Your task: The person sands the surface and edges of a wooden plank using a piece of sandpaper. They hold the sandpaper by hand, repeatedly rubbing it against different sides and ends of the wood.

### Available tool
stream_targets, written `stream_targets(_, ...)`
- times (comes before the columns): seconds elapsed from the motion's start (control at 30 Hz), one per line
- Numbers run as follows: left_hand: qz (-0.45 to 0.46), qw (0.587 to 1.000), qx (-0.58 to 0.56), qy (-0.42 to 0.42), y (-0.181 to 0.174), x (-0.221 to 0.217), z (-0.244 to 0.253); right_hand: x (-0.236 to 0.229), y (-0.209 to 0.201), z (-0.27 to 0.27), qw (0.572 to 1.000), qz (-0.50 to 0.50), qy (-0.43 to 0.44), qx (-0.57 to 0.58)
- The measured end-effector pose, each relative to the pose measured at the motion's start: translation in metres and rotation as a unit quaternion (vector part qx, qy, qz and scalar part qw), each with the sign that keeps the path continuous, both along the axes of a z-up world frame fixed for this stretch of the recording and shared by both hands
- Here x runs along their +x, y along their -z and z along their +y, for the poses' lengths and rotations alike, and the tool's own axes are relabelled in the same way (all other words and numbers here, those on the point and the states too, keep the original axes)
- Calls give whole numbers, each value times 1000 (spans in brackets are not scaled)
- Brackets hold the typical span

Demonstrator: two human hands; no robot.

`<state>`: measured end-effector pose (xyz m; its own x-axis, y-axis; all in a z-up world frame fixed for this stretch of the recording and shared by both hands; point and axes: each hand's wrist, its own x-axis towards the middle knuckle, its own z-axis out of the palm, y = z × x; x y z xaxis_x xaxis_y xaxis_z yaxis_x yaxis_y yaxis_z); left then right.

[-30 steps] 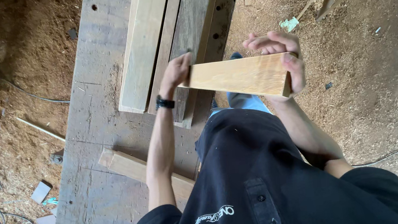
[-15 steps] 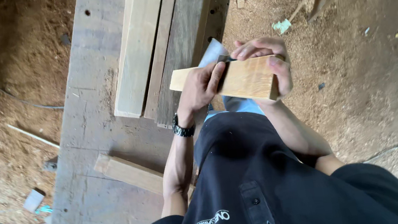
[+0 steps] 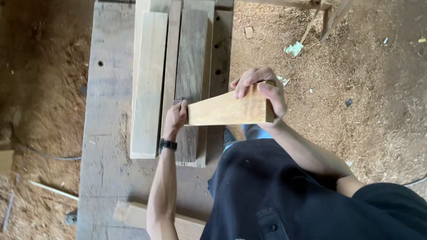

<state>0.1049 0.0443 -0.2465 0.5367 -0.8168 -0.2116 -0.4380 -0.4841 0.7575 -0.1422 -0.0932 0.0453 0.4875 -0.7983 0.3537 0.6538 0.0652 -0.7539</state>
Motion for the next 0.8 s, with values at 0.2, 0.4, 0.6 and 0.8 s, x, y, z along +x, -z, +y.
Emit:
stream_targets(0.2,183,979,-84,33,-151,-60,-10,2,-7,10,1000,-3,9,-6)
stream_targets(0.4,223,961,-160,38,-174,-83,-15,1,-3,1,999,6,19,-30)
stream_targets(0.6,109,994,0,-8,-31,-16,-25,-7,9,-2,1000,-15,0,-10)
stream_targets(0.8,17,1000,-1,13,0,10,-10,0,11,1,1000,-25,-8,-6)
